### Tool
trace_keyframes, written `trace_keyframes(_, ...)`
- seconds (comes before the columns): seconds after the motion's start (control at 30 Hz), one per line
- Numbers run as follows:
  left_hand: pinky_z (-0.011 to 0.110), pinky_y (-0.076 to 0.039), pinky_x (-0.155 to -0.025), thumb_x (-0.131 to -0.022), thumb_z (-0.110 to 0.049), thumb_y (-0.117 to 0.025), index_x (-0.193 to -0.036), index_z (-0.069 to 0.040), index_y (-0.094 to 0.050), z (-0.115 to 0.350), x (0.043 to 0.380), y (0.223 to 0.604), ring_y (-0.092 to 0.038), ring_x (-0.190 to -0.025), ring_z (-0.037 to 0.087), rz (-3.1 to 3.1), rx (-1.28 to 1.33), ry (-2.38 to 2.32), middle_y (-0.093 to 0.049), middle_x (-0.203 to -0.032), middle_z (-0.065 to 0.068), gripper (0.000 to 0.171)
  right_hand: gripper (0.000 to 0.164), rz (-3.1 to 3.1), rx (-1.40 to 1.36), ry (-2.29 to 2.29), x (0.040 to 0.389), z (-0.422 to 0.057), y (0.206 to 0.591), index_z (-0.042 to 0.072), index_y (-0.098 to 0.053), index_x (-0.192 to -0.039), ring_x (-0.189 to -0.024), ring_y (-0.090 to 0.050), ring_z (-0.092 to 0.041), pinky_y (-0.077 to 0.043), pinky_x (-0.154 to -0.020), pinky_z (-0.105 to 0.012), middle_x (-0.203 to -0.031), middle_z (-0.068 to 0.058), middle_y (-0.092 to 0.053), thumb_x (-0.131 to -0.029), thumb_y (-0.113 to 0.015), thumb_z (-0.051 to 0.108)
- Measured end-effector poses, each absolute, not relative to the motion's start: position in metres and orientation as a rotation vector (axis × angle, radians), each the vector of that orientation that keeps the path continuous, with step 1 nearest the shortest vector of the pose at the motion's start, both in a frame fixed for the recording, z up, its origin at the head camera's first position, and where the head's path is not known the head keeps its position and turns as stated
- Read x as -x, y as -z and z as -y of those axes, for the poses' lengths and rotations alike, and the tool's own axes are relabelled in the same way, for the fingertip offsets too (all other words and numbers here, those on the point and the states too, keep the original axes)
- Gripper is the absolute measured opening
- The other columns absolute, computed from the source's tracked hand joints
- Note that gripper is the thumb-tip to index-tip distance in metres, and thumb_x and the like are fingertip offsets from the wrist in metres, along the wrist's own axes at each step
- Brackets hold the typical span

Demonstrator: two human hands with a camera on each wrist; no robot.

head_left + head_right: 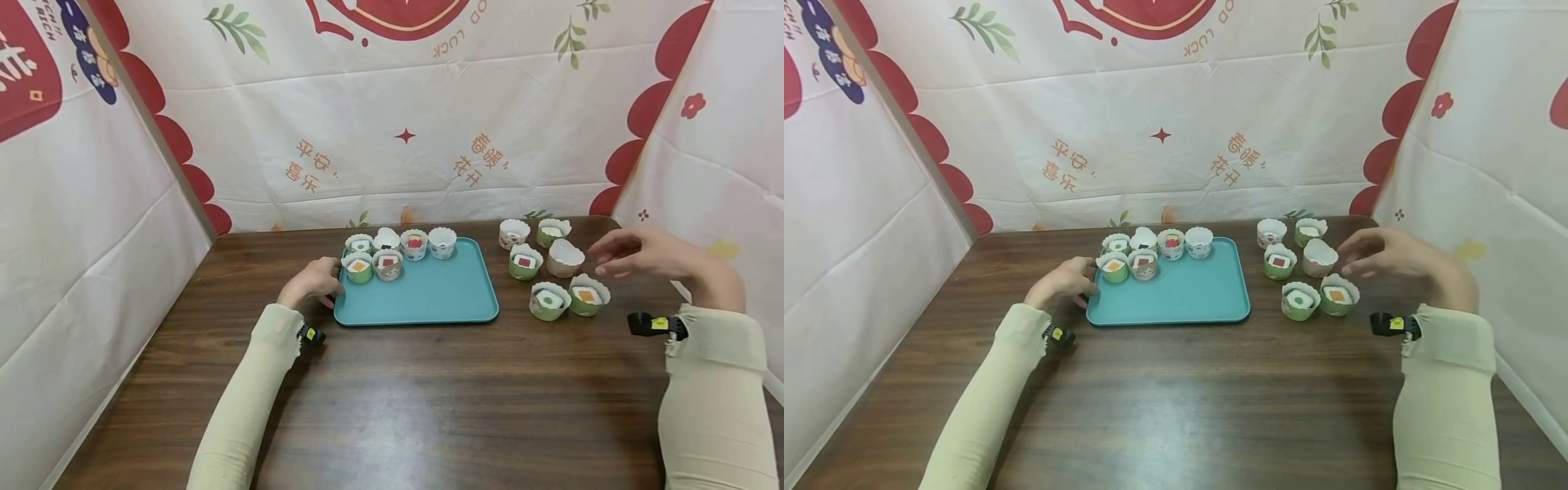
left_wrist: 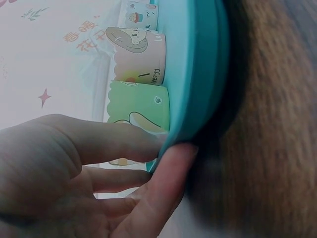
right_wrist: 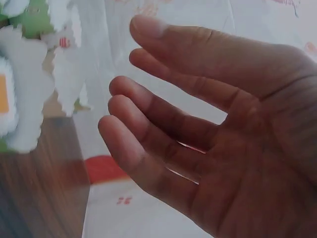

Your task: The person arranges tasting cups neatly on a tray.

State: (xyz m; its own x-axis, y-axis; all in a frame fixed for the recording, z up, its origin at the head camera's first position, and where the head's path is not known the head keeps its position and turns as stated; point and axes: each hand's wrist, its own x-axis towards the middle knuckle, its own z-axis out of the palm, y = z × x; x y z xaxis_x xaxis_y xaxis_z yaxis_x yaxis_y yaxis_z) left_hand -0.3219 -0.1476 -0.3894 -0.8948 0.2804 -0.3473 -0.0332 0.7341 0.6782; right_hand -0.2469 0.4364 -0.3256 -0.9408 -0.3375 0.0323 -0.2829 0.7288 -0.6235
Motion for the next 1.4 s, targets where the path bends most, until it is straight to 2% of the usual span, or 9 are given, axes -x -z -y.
trace_keyframes(0.13,0.034,-0.066,-0.070,-0.095,-0.001,-0.062,-0.163,0.000,-0.020,0.148,0.321,0.389,-0.068,-0.109,0.036,-2.508,-0.190,-0.989,-0.043,-0.155,0.028,0.080,0.042,-2.829,0.507,0.878,0.246,-0.445,0.330,0.003,-0.068,-0.123,-0.091,-0.062,0.001,-0.055,-0.074,-0.016,-0.106,0.008,-0.071,-0.084,-0.082,0.007)
trace_keyframes(0.3,0.034,-0.066,-0.070,-0.095,-0.001,-0.062,-0.163,0.000,-0.021,0.148,0.320,0.388,-0.068,-0.108,0.036,-2.512,-0.190,-0.992,-0.045,-0.153,0.029,0.080,0.062,-2.714,0.443,0.766,0.247,-0.446,0.338,-0.002,-0.053,-0.136,-0.101,-0.058,-0.001,-0.054,-0.080,-0.019,-0.125,-0.015,-0.064,-0.084,-0.083,0.014)
trace_keyframes(0.47,0.034,-0.066,-0.070,-0.094,-0.001,-0.061,-0.163,0.000,-0.019,0.148,0.320,0.389,-0.068,-0.108,0.036,-2.514,-0.205,-0.982,-0.042,-0.155,0.029,0.081,0.065,-2.634,0.440,0.748,0.250,-0.444,0.344,-0.004,-0.050,-0.138,-0.113,-0.062,-0.023,-0.056,-0.081,-0.023,-0.131,-0.025,-0.061,-0.084,-0.081,0.014)
trace_keyframes(0.53,0.034,-0.066,-0.069,-0.094,-0.001,-0.061,-0.163,0.000,-0.019,0.148,0.320,0.389,-0.068,-0.108,0.037,-2.514,-0.211,-0.984,-0.041,-0.157,0.029,0.081,0.065,-2.601,0.437,0.759,0.252,-0.443,0.345,-0.001,-0.049,-0.140,-0.118,-0.060,-0.033,-0.058,-0.082,-0.026,-0.132,-0.028,-0.060,-0.085,-0.081,0.014)
trace_keyframes(0.67,0.034,-0.066,-0.069,-0.095,-0.001,-0.061,-0.163,0.000,-0.019,0.147,0.320,0.389,-0.068,-0.108,0.036,-2.516,-0.213,-0.983,-0.041,-0.157,0.029,0.081,0.066,-2.552,0.431,0.788,0.253,-0.441,0.348,0.014,-0.049,-0.142,-0.122,-0.056,-0.041,-0.058,-0.083,-0.033,-0.134,-0.030,-0.056,-0.085,-0.081,0.017)
trace_keyframes(0.8,0.034,-0.066,-0.069,-0.095,-0.002,-0.061,-0.164,0.000,-0.019,0.147,0.321,0.390,-0.068,-0.107,0.036,-2.519,-0.201,-0.979,-0.043,-0.155,0.029,0.081,0.063,-2.525,0.449,0.800,0.253,-0.440,0.351,0.025,-0.051,-0.141,-0.119,-0.057,-0.036,-0.056,-0.084,-0.037,-0.134,-0.029,-0.056,-0.085,-0.080,0.018)
trace_keyframes(1.0,0.034,-0.066,-0.069,-0.094,-0.002,-0.062,-0.163,0.000,-0.020,0.146,0.320,0.389,-0.068,-0.106,0.035,-2.522,-0.197,-0.980,-0.044,-0.153,0.029,0.081,0.060,-2.469,0.369,0.860,0.254,-0.443,0.358,0.035,-0.056,-0.134,-0.111,-0.057,-0.027,-0.058,-0.082,-0.033,-0.128,-0.028,-0.057,-0.083,-0.082,0.015)
trace_keyframes(1.23,0.034,-0.066,-0.069,-0.094,-0.001,-0.063,-0.164,0.001,-0.018,0.146,0.320,0.389,-0.068,-0.107,0.036,-2.521,-0.191,-0.982,-0.043,-0.154,0.030,0.082,0.071,-2.469,0.389,0.837,0.259,-0.440,0.362,0.013,-0.049,-0.142,-0.121,-0.051,-0.038,-0.055,-0.085,-0.035,-0.141,-0.033,-0.046,-0.080,-0.084,0.014)
trace_keyframes(1.4,0.034,-0.066,-0.069,-0.094,-0.001,-0.063,-0.163,0.001,-0.018,0.145,0.320,0.388,-0.068,-0.108,0.036,-2.520,-0.198,-0.985,-0.043,-0.154,0.030,0.082,0.058,-2.360,0.307,0.925,0.260,-0.441,0.362,0.019,-0.053,-0.134,-0.109,-0.055,-0.027,-0.059,-0.084,-0.031,-0.130,-0.031,-0.047,-0.083,-0.079,0.009)
